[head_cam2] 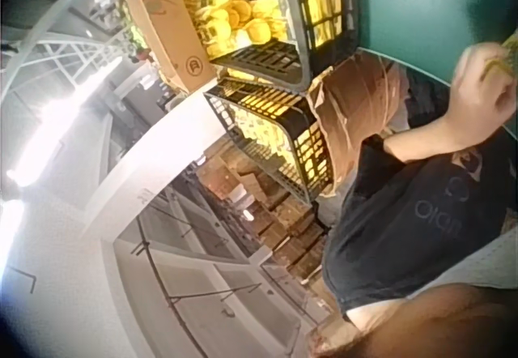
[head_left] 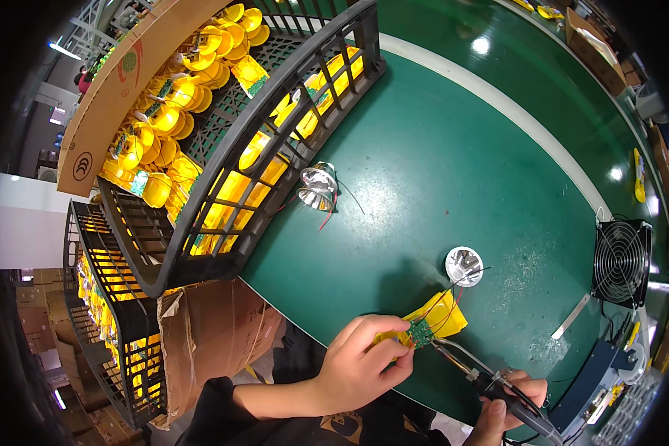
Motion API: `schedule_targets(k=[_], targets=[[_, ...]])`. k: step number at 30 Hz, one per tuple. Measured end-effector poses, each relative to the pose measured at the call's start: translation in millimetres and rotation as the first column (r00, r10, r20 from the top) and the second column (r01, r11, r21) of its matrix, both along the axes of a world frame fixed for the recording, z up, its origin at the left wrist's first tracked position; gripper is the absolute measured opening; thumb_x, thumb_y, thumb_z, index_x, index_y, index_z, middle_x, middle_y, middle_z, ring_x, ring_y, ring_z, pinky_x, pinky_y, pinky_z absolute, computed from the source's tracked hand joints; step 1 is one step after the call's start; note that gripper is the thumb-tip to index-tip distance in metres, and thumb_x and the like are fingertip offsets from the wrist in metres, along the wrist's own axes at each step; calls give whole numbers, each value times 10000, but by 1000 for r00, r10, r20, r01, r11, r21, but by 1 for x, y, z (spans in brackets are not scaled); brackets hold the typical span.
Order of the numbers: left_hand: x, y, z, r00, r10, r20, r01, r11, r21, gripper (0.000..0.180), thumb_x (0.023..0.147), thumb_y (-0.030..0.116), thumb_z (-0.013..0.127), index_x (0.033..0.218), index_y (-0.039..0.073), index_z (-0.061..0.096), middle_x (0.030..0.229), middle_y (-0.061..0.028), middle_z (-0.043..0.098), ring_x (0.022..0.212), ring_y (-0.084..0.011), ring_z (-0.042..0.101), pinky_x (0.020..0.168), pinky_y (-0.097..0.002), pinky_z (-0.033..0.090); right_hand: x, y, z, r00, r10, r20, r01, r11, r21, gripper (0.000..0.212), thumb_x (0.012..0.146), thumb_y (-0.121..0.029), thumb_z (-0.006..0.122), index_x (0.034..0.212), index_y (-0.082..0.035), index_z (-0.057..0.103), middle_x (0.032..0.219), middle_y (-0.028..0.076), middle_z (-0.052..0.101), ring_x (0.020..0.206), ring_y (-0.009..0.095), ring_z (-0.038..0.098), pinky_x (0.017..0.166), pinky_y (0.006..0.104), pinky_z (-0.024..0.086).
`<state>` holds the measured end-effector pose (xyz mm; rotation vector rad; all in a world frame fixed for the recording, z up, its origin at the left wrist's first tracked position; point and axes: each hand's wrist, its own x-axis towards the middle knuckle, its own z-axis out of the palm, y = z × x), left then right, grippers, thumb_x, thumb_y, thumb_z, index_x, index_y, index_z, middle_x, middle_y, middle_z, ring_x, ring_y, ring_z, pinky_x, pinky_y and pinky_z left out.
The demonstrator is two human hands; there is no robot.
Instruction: The person solders wires and electrical components to the circuit boards inside flashlight bodies using a soldering iron and places assembled flashlights onto a conveyor belt.
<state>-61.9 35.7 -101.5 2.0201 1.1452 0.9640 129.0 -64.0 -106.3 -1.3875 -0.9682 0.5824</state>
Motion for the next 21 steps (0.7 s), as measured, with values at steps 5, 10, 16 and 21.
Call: schedule_targets(k=[5, 10, 16, 21], targets=[[2, 0, -3, 1000, 18, -16, -18, 1000, 21, 190, 579, 3, 661, 662, 50, 497, 892, -50, 546, 736, -206, 559, 609, -276, 458, 0, 1, -5, 995, 72, 73, -71, 997, -11, 463, 676, -324, 701, 810, -47, 356, 618, 62, 440, 416, 88, 415, 384, 191, 360], [3, 0, -7, 999, 47, -4, -47, 997, 59, 213, 514, -23, 672, 628, 63, 514, 847, -50, 558, 692, -194, 564, 596, -274, 464, -2, -3, 3, 999, 43, 7, -42, 991, -124, 444, 631, -348, 730, 787, -73, 418, 649, 66, 532, 565, 170, 521, 565, 275, 441], [3, 1, -9, 999, 51, -1, -50, 994, 94, 215, 509, -19, 672, 622, 63, 509, 838, -46, 561, 681, -193, 564, 583, -273, 468, -3, -1, 4, 999, 42, -34, -47, 989, -138, 435, 628, -331, 735, 785, -75, 419, 644, 59, 527, 559, 167, 514, 560, 277, 439], [3, 1, -9, 999, 49, 2, -49, 994, 98, 213, 504, -22, 673, 617, 63, 513, 835, -44, 562, 680, -192, 563, 579, -272, 470, -2, 0, 2, 999, 47, -9, -48, 996, -75, 427, 631, -315, 731, 782, -71, 414, 630, 56, 523, 546, 161, 508, 554, 271, 437]])
